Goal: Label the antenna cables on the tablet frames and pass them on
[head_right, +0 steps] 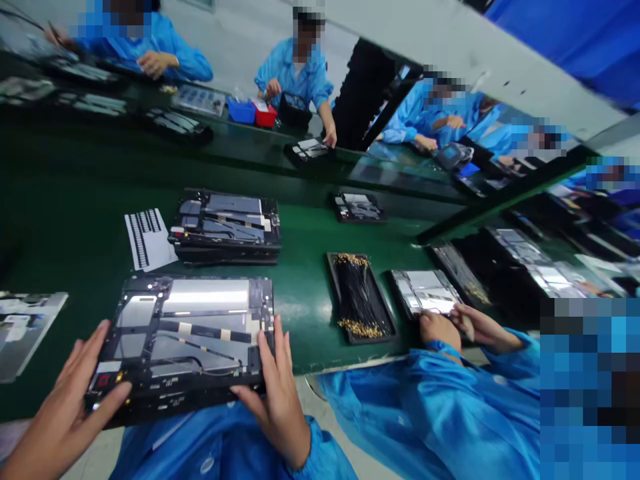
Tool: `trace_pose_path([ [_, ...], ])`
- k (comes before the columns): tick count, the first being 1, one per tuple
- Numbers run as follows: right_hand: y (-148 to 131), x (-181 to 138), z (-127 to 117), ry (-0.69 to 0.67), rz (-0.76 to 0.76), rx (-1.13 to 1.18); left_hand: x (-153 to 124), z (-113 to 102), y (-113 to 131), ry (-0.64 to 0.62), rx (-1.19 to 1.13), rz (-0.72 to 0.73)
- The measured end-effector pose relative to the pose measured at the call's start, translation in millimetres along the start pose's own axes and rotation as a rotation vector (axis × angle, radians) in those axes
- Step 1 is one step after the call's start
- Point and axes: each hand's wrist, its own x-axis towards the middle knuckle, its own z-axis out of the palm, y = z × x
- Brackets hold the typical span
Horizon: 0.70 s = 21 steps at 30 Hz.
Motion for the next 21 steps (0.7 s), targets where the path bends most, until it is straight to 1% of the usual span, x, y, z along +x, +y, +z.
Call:
trace_pose_path([
  [3, -4.2, -1.7, -5.4, 0.008, 0.003, 0.033, -6.3, -7.3, -4.2, 0.014, 0.068, 0.027],
  [5, -6.2, 9.8, -17.5, 0.011, -0.027, 0.040, 1.2, -18.3, 1.5, 0.059, 0.087, 0.043],
  [6, -5.6, 21.3, -24.7, 0.011, -0.039, 0.048, 11.3, -24.8, 6.9, 0.077, 0.083, 0.049],
  [8, 1.3, 55.8, -36.6, 0.025, -0.057, 0.083, 45.7, -36.0, 20.2, 0.081, 0.050, 0.056],
  [10, 16.8, 101.9, -40.7, 0.066, -0.084, 0.132, 96.0, -39.5, 32.2, 0.040, 0.000, 0.050],
  [11, 27.2, 126.8, -39.4, 0.088, -0.095, 0.146, 124.5, -37.3, 36.1, 0.019, -0.029, 0.063],
  [13, 50.1, 174.6, -32.5, 0.113, -0.085, 0.131, 181.0, -25.8, 38.5, -0.030, -0.095, 0.102],
  [14, 61.4, 195.2, -28.5, 0.114, -0.071, 0.108, 206.3, -17.6, 36.9, -0.033, -0.103, 0.115],
  [16, 80.2, 225.8, -23.1, 0.107, -0.054, 0.061, 245.5, -0.8, 27.9, -0.040, -0.106, 0.122],
  [18, 89.8, 240.6, -24.3, 0.102, -0.057, 0.023, 265.5, 11.4, 10.8, -0.046, -0.103, 0.120],
  [20, 85.9, 244.0, -32.1, 0.113, -0.063, -0.010, 266.8, 15.6, -13.7, -0.033, -0.105, 0.116],
  [21, 77.8, 244.4, -36.9, 0.139, -0.070, -0.032, 261.8, 15.3, -27.7, -0.009, -0.105, 0.107],
])
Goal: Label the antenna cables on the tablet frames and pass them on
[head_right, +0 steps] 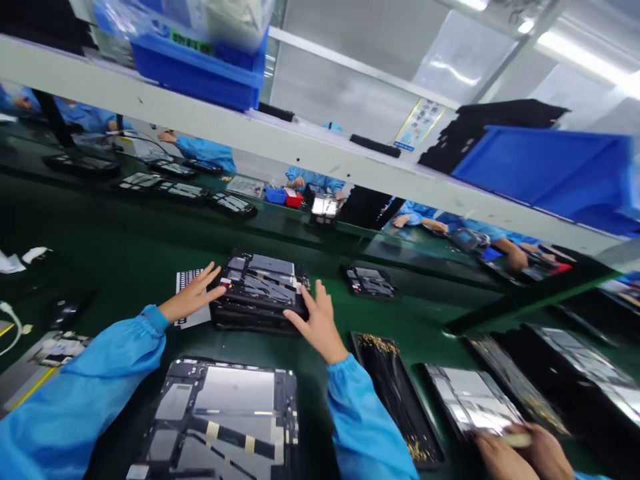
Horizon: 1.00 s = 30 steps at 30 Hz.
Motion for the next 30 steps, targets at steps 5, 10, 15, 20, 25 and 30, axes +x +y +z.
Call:
trace_pose_path([
  [5, -92.5, 30.1, 8.8, -0.093, -0.355, -0.012, -49.8, -4.5, -56.7, 0.083, 0.049, -0.044],
  [10, -184.9, 80.3, 99.7, -0.719, -0.685, -0.422, -76.5, 10.8, -79.4, -0.043, 0.062, -0.036],
  [15, -206.7, 120.6, 183.8, -0.919, -0.667, -0.608, -79.2, 11.8, -82.8, -0.052, 0.054, -0.086],
  [20, -215.5, 131.8, 218.4, -1.035, -0.631, -0.704, -77.4, 12.5, -83.8, -0.033, 0.061, -0.142],
  [25, -213.5, 104.5, 217.0, -1.069, -0.654, -0.684, -85.8, 4.4, -93.5, -0.115, 0.063, -0.097],
  [30, -194.9, 64.7, 208.7, -1.048, -0.699, -0.570, -89.9, -2.2, -102.2, -0.172, 0.081, -0.053],
])
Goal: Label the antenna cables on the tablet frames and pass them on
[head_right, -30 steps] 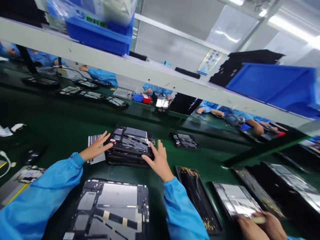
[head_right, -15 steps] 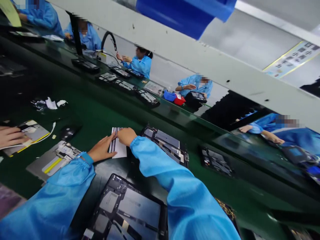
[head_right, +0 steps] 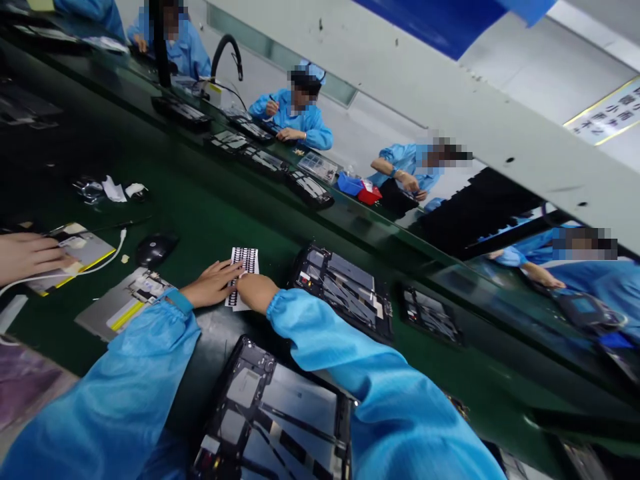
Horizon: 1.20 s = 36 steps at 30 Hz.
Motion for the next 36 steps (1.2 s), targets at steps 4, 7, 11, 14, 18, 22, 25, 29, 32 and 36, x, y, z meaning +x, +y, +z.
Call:
trace_pose_path([
  [4, -1.6, -8.3, 13.2, 0.084, -0.095, 0.072, 2.2, 0.9, 1.0, 0.009, 0.022, 0.008],
  [7, -0.6, -10.8, 16.0, 0.120, -0.151, 0.107, 3.4, 1.4, 2.5, 0.014, 0.023, 0.010],
  [11, -1.0, -13.3, 18.8, 0.144, -0.192, 0.115, 4.0, 0.8, 3.0, 0.009, 0.022, 0.012],
  [14, 0.0, -16.7, 21.4, 0.162, -0.202, 0.103, 4.0, 0.0, 3.1, -0.004, 0.031, 0.021],
  [18, 1.1, -21.9, 24.7, 0.173, -0.222, 0.083, 5.0, 0.6, 2.7, -0.010, 0.051, 0.017],
  [22, -5.0, -18.1, 25.0, 0.169, -0.203, 0.084, 7.7, 3.2, -0.4, -0.017, 0.059, -0.005],
  [25, -9.5, -11.7, 13.5, 0.160, -0.156, 0.123, 10.1, 5.1, -3.8, -0.020, 0.057, -0.028],
  [29, -5.2, -39.2, -23.9, 0.235, -0.095, 0.238, 16.6, 5.8, -4.9, 0.014, 0.056, -0.047],
  [32, -10.5, -110.4, -46.8, 0.463, -0.041, 0.468, 23.7, 1.6, 2.2, 0.095, 0.064, -0.064],
  [36, -46.2, -224.8, -26.3, 0.642, 0.091, 0.945, 17.2, -14.8, 34.8, 0.258, 0.061, -0.060],
])
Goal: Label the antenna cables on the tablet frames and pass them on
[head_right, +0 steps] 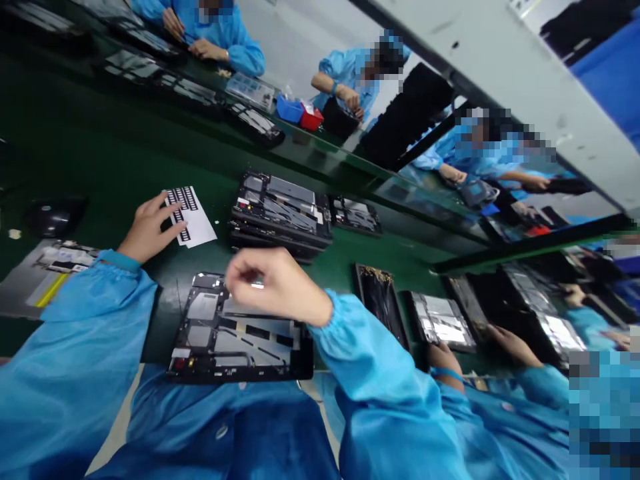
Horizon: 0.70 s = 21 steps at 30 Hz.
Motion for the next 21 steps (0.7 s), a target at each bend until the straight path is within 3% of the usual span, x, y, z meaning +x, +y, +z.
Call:
trace_pose_path([
  [2, 1.4, -54.1, 7.9, 0.039, 0.100, 0.097, -18.8, -17.3, 26.6, 0.098, -0.077, 0.032],
  [5, 10.2, -111.3, 38.0, 0.155, 0.149, 0.159, -72.1, -44.8, 72.7, 0.160, -0.230, 0.162],
  [8, 12.4, -140.8, 71.7, 0.275, 0.093, 0.190, -140.0, -60.2, 109.3, 0.110, -0.270, 0.310],
  [12, 12.3, -155.4, 101.2, 0.321, -0.052, 0.026, -209.5, -51.7, 129.1, 0.000, -0.253, 0.443],
  [16, 25.1, -159.4, 116.9, 0.343, -0.113, -0.215, -232.0, -33.1, 135.3, 0.044, -0.211, 0.543],
  [21, 38.5, -158.7, 126.8, 0.357, -0.088, -0.240, -230.1, -22.9, 139.5, 0.079, -0.172, 0.575],
])
